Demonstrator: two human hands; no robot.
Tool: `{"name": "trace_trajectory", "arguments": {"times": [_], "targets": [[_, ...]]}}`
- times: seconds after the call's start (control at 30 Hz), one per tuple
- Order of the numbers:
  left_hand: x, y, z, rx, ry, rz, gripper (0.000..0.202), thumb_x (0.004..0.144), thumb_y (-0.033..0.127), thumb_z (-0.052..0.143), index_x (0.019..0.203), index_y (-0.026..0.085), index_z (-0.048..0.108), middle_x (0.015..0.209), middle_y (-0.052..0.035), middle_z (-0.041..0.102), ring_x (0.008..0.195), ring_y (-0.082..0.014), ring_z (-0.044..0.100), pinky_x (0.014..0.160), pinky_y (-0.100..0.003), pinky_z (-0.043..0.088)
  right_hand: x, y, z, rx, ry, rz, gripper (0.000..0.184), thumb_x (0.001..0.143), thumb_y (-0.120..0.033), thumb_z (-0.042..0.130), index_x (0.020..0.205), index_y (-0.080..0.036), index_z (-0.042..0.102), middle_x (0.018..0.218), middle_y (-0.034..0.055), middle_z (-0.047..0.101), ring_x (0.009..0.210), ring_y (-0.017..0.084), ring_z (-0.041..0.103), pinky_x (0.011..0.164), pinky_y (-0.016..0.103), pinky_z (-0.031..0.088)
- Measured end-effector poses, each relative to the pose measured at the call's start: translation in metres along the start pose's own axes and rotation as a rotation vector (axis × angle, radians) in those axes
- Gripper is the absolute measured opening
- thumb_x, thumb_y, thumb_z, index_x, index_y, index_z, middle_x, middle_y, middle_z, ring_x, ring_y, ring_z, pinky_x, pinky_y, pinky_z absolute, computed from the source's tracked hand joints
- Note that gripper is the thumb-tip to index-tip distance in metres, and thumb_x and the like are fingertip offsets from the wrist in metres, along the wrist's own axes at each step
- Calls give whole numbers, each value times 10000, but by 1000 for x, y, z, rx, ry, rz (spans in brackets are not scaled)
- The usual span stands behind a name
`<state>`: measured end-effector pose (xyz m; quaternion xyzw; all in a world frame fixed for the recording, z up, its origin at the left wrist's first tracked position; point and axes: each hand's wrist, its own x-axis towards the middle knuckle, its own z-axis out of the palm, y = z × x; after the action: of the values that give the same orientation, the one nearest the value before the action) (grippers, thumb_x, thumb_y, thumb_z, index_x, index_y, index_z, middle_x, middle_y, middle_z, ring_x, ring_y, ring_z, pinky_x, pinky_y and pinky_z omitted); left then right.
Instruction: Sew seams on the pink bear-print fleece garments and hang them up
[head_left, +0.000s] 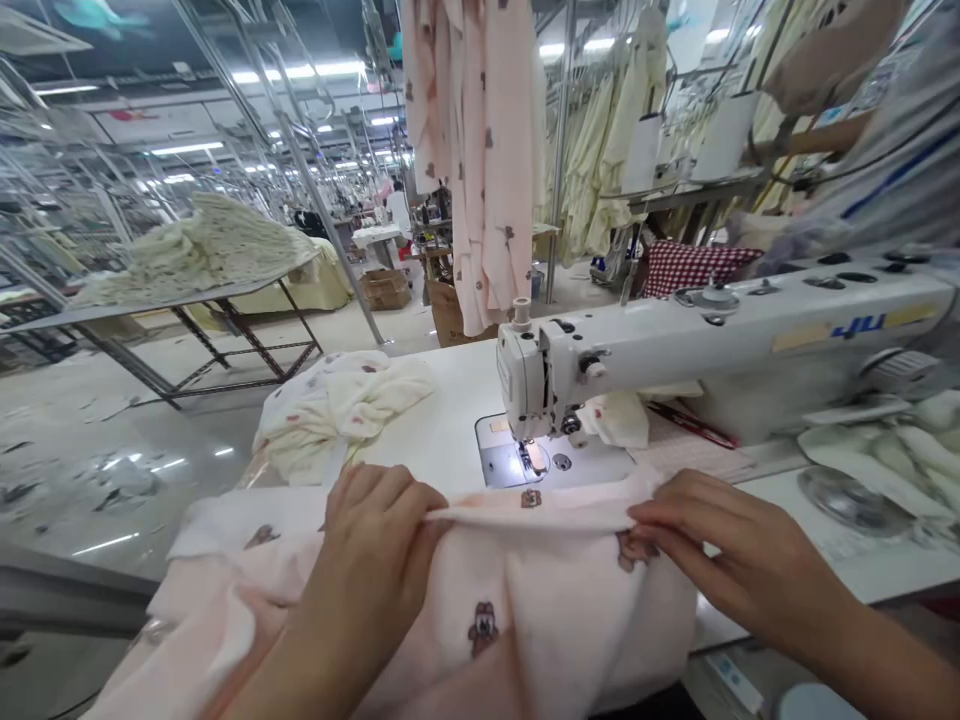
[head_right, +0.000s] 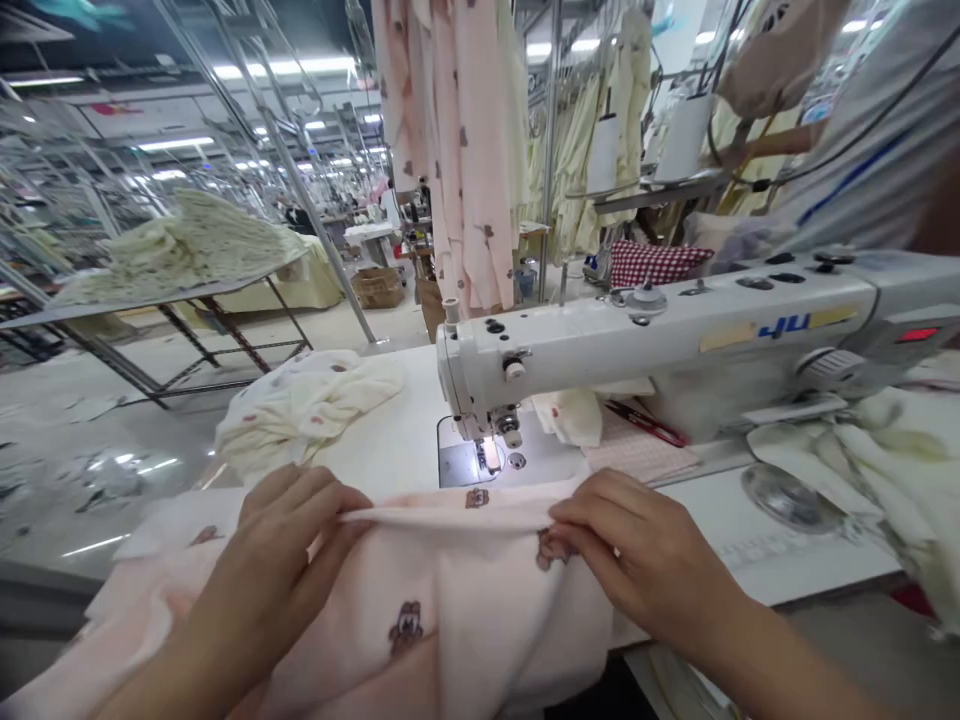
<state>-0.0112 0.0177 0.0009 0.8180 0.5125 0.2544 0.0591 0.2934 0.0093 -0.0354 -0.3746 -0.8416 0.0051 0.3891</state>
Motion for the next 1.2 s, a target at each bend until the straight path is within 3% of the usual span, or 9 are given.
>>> {"name": "trace_trajectory", "arguments": {"times": [0.1,0.2,0.33,0.43,0.6,0.7,0.8,0.97,1.2], "targets": [[22,-14,2,-381,-60,-147,222,874,390,435,773,212,522,872,-45,595,862,-209,544,761,-356,446,12,4,-6,-86,18,-65,129,855,-97,501,864,-192,588,837,67,607,776,179,568,668,313,459],[66,-27,-9,-677,11,-212,255,853,450,454,777,208,477,691,19,538,613,-130,507,562,-239,409,36,3,-19,-99,-14,-151,182,863,-67,436,840,-199,559,810,49,621,802,194,538,717,344,401],[109,-30,-27,-532,124,-140,207,763,404,575,766,200,541,653,52,497,607,-107,449,575,-214,351,61,-10,-25,-251,-2,-179,220,870,-71,410,848,-192,592,683,24,591,682,176,487,624,313,294],[87,-25,-17,-382,148,-161,184,792,368,500,751,194,543,663,34,515,675,-141,490,623,-242,373,49,-31,-4,-240,-73,-169,197,858,-106,434,846,-187,613,650,31,581,663,176,483,616,312,276],[29,-5,11,-110,402,-195,159,883,294,361,908,203,488,865,-43,538,860,-210,507,765,-341,391,3,-81,35,479,-155,-11,222,915,-210,383,741,-211,520,647,4,601,658,110,564,637,234,393],[43,3,35,253,123,-31,165,854,152,370,826,190,529,834,-71,565,846,-247,506,777,-398,364,-11,-82,39,615,-160,42,142,910,-202,413,788,-216,484,735,20,644,781,109,617,715,217,429],[70,1,78,264,-148,16,158,812,103,451,750,200,559,790,-37,593,803,-226,534,735,-370,380,-23,-53,42,374,-169,-49,165,832,-69,435,866,-208,516,738,20,650,770,133,606,716,277,410],[85,-11,133,223,-120,-87,53,813,192,546,847,199,586,961,-64,594,925,-242,534,761,-368,412,-42,-8,51,122,-218,-69,163,799,-77,464,831,-196,572,851,36,659,747,159,539,663,315,357],[57,3,127,217,-269,51,169,871,168,461,901,167,627,984,-78,662,954,-246,570,867,-423,413,-37,3,35,163,-500,-175,173,919,-139,432,939,-203,592,1067,-10,662,899,163,538,770,331,365]]}}
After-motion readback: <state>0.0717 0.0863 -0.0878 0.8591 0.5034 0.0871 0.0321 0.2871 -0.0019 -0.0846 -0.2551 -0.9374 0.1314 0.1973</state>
